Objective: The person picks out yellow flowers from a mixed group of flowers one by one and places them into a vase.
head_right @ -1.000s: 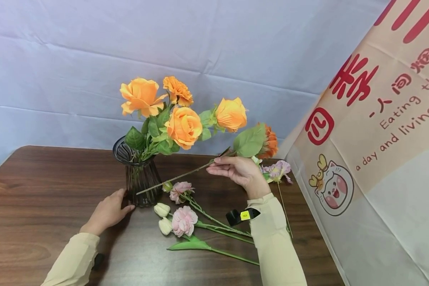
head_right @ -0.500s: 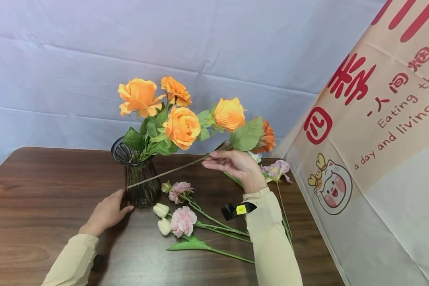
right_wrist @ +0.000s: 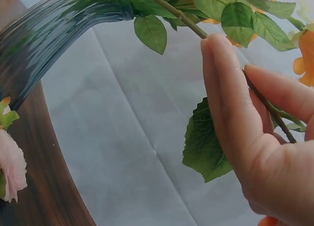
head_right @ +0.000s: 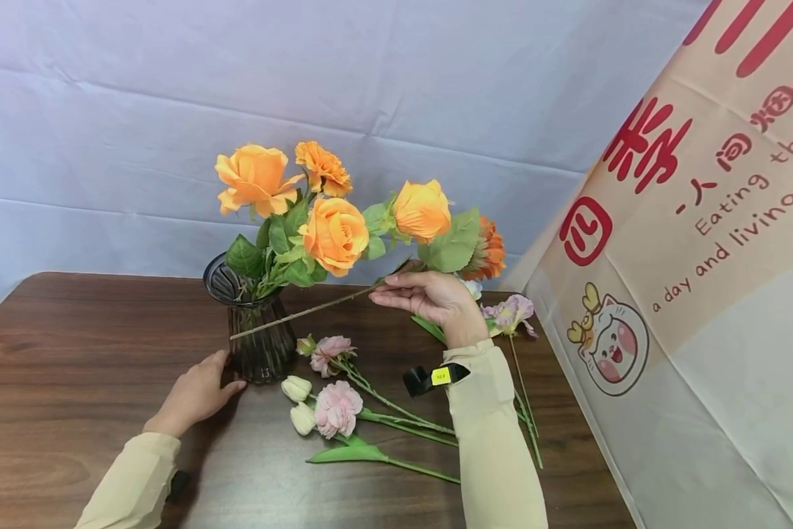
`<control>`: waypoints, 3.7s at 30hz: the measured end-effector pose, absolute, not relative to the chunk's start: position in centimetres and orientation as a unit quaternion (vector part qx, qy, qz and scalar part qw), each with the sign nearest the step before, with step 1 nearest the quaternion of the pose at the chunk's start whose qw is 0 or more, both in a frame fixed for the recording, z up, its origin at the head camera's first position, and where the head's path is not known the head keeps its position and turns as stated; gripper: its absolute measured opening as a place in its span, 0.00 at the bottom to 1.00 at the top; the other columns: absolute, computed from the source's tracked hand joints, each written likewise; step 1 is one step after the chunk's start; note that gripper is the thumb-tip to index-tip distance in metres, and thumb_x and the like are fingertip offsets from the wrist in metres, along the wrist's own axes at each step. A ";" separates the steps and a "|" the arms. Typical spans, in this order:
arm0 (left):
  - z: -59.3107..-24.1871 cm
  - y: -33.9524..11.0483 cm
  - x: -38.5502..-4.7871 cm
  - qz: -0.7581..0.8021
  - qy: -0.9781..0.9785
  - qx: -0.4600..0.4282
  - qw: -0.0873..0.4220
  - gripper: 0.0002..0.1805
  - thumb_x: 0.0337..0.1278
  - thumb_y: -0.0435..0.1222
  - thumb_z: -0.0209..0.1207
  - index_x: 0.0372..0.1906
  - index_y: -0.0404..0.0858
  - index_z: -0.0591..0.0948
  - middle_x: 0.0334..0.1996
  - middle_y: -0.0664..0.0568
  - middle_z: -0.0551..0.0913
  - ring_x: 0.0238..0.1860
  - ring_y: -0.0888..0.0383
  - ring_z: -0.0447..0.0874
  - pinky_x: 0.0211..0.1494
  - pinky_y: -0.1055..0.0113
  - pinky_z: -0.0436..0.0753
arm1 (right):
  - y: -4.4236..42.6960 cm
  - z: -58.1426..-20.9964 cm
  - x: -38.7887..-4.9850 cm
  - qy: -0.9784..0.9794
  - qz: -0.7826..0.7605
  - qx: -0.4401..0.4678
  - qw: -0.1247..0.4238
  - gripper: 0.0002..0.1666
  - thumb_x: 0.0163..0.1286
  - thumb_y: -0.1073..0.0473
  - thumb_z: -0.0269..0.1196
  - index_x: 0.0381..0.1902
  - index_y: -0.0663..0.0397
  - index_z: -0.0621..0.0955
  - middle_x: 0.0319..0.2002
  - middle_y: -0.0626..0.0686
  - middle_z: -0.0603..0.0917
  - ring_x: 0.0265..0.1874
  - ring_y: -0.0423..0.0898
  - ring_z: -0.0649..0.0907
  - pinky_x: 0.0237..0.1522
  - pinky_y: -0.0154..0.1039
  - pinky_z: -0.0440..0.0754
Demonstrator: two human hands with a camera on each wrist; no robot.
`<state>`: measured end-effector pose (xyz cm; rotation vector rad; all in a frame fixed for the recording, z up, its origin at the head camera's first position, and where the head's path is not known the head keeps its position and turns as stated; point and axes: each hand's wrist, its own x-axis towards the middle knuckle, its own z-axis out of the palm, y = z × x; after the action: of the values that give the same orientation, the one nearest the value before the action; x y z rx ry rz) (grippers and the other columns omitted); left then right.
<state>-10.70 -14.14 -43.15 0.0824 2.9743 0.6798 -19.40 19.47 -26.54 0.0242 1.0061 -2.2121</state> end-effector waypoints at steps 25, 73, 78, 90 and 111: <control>-43.0 -14.2 -10.7 0.221 0.974 0.024 0.044 0.34 0.55 0.38 0.60 0.58 0.18 0.62 0.53 0.25 0.69 0.49 0.31 0.71 0.49 0.42 0.73 | 19.7 -25.3 -20.1 0.353 -0.885 0.009 0.303 0.21 0.67 0.78 0.36 0.31 0.82 0.77 0.35 0.74 0.78 0.38 0.65 0.81 0.39 0.47 0.82; -43.2 -14.0 -10.6 0.224 0.973 0.030 0.042 0.34 0.55 0.39 0.60 0.58 0.18 0.62 0.52 0.24 0.69 0.48 0.31 0.71 0.48 0.42 0.73 | 16.7 -22.9 -19.2 0.543 -0.803 -0.039 0.243 0.24 0.68 0.78 0.37 0.27 0.69 0.80 0.31 0.63 0.82 0.33 0.52 0.84 0.39 0.39 0.82; -43.0 -13.9 -10.6 0.226 0.973 0.030 0.043 0.34 0.55 0.39 0.60 0.58 0.18 0.62 0.52 0.25 0.69 0.48 0.31 0.71 0.48 0.42 0.73 | 16.4 -22.4 -19.1 0.555 -0.805 -0.034 0.208 0.17 0.66 0.79 0.40 0.31 0.69 0.77 0.30 0.61 0.82 0.31 0.52 0.84 0.38 0.42 0.83; -43.1 -13.8 -10.5 0.222 0.974 0.030 0.043 0.34 0.55 0.38 0.60 0.58 0.17 0.62 0.53 0.24 0.69 0.48 0.31 0.71 0.47 0.42 0.73 | 15.9 -21.2 -19.0 0.593 -0.777 -0.060 0.202 0.14 0.65 0.79 0.44 0.46 0.66 0.69 0.36 0.58 0.81 0.34 0.54 0.84 0.44 0.49 0.80; -43.3 -13.5 -10.3 0.224 0.973 0.021 0.044 0.34 0.55 0.38 0.60 0.58 0.18 0.63 0.53 0.25 0.69 0.49 0.31 0.71 0.47 0.42 0.73 | 16.5 -20.2 -20.4 0.624 -0.727 -0.066 0.279 0.14 0.64 0.80 0.43 0.29 0.69 0.75 0.27 0.63 0.82 0.31 0.53 0.84 0.40 0.43 0.82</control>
<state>-10.31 -13.55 -43.27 0.0648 2.9747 0.6831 -20.43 16.53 -20.21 -0.1774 1.6750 -1.9502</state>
